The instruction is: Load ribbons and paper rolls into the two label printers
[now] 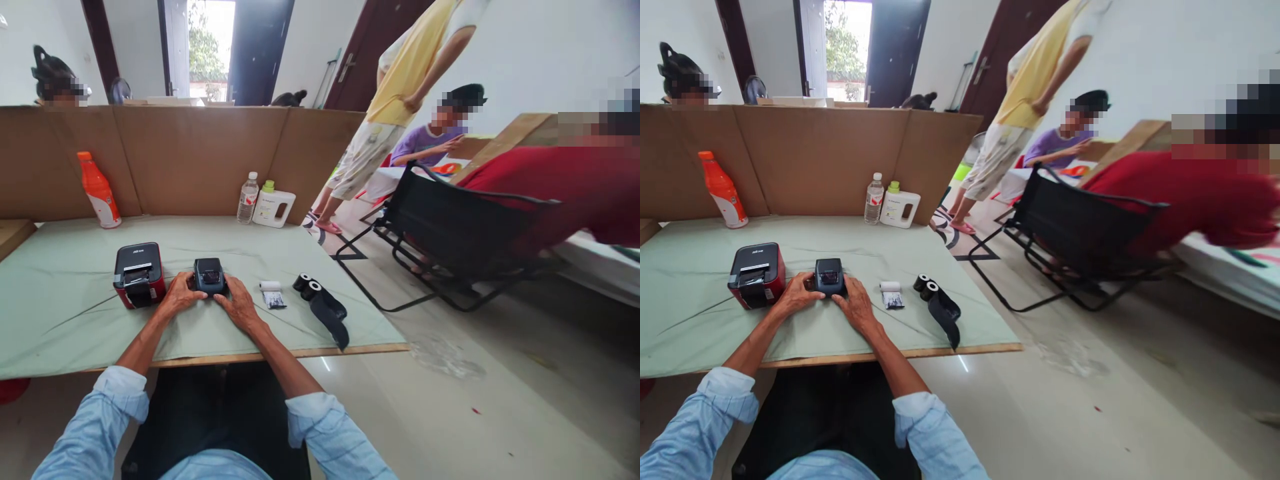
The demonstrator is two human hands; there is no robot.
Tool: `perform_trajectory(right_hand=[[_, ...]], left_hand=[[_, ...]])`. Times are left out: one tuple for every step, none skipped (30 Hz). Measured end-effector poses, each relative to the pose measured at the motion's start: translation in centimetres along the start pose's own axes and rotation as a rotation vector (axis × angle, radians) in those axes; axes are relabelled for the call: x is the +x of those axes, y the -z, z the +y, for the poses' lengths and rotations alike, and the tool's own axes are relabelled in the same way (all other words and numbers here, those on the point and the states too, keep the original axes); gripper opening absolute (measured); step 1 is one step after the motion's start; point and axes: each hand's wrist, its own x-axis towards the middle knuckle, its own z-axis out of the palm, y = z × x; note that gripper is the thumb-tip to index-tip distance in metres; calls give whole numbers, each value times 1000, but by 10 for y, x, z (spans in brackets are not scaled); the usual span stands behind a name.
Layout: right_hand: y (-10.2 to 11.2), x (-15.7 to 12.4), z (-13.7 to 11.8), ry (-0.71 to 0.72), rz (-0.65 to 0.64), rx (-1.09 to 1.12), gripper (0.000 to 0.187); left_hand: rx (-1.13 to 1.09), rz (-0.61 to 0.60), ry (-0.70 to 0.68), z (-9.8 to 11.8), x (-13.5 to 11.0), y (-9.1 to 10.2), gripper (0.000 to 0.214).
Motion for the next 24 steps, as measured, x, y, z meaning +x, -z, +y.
perform_trajectory(right_hand=[[0, 0, 1, 5, 2, 1, 63], [0, -1, 2, 8, 2, 0, 62], [-1, -1, 2, 10, 3, -3, 62], [-1, -1, 3, 11, 5, -7, 62], [-1, -2, 4, 12, 7, -10, 62], [-1, -2, 5, 15, 9, -12, 62], [-2, -3, 5, 19, 12, -13, 62], [-2, -3, 6, 22, 16, -14, 62], [-3, -4, 6, 25, 17, -14, 62], [-3, -4, 7, 25, 17, -14, 62], [-3, -5, 8, 24, 16, -14, 63], [-3, -5, 8, 21, 15, -14, 63], [-3, -5, 8, 19, 13, -14, 63], [-3, -5, 9, 17, 11, -13, 63], [-3, -5, 9, 17, 9, -12, 63], [-4, -5, 9, 17, 8, -11, 63], [-4, -5, 9, 17, 8, -11, 64], [-4, -6, 9, 17, 7, -11, 63], [-4, -6, 9, 16, 7, -11, 63], [-4, -6, 9, 15, 6, -11, 63], [-4, -6, 9, 13, 4, -11, 63], [-4, -5, 9, 12, 0, -10, 63], [-4, -5, 9, 11, -2, -10, 63], [-4, -5, 9, 11, -2, -11, 63]], left_hand=[[-4, -20, 7, 0, 0, 0, 68], [-14, -45, 11, 1, -1, 0, 63], [-29, -70, 14, 2, -1, -1, 59], [-46, -92, 19, 3, -2, -1, 56], [-62, -107, 28, 5, -2, -1, 55], [-76, -117, 42, 7, -2, -1, 55], [-85, -121, 59, 9, -2, -1, 55], [-91, -121, 76, 10, -2, -1, 54], [-95, -121, 90, 12, -2, -1, 54], [-103, -120, 98, 13, -2, -1, 54], [-115, -117, 100, 14, -2, -1, 55], [-127, -113, 97, 14, -2, -1, 56], [-136, -105, 93, 14, -2, -1, 59], [-142, -95, 87, 14, -1, -1, 62], [-144, -84, 78, 13, -1, -1, 65], [-141, -74, 66, 12, -1, -2, 67], [-132, -67, 55, 11, 0, -2, 69], [-119, -56, 45, 9, 0, -3, 70], [-103, -43, 38, 8, 1, -3, 71], [-84, -30, 33, 6, 1, -4, 73], [-65, -17, 28, 4, 1, -4, 74], [-49, -7, 20, 2, 1, -5, 76], [-42, -2, 6, 0, 1, -5, 76], [-41, -4, -11, -3, 1, -5, 75]])
